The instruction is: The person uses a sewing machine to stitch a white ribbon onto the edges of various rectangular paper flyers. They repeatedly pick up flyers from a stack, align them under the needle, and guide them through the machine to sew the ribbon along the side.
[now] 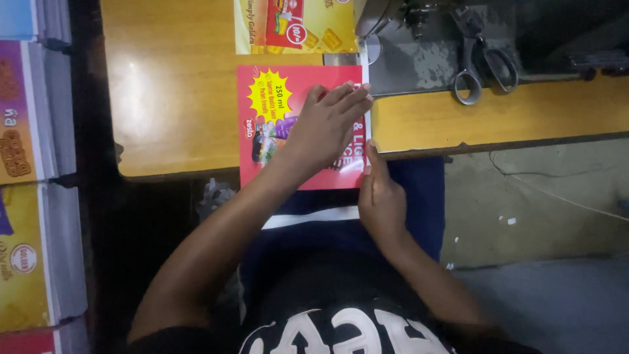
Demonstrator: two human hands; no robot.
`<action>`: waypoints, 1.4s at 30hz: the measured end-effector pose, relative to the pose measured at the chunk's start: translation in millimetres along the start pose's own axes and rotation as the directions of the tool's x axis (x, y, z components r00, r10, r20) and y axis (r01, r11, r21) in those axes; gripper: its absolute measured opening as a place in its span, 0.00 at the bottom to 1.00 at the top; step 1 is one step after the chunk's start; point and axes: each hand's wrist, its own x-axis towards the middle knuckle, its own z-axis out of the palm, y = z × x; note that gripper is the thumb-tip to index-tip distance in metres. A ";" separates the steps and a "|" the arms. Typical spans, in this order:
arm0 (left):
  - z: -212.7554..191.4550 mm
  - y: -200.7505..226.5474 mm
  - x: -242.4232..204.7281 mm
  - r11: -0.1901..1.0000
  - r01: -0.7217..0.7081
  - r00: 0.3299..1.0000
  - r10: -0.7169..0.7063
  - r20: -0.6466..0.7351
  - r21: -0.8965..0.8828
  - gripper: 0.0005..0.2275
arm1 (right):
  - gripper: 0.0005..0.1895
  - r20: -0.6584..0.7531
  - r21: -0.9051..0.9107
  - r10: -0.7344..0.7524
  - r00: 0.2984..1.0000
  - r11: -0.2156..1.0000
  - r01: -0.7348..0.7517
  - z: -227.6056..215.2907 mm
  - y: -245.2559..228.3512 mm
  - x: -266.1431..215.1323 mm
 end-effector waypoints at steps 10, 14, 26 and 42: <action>16.3 -4.6 5.2 0.993 0.044 0.995 -0.053 -0.086 -0.106 0.27 | 0.25 0.073 -0.208 0.026 0.997 0.978 -0.011 -6.7 -4.8 5.5; 12.7 -1.1 8.9 0.991 0.052 0.998 -0.055 -0.018 -0.124 0.25 | 0.26 0.114 -0.187 0.060 0.992 0.982 -0.038 -15.6 -8.4 13.7; 1.6 4.4 15.4 0.995 0.063 0.998 -0.061 0.034 -0.077 0.25 | 0.25 0.109 -0.083 0.063 0.992 0.995 -0.054 -14.6 6.1 16.5; 12.2 -15.8 28.2 0.995 0.070 0.997 -0.072 -0.030 -0.071 0.24 | 0.23 0.154 -0.071 0.132 0.979 0.990 -0.122 -16.1 -5.4 53.0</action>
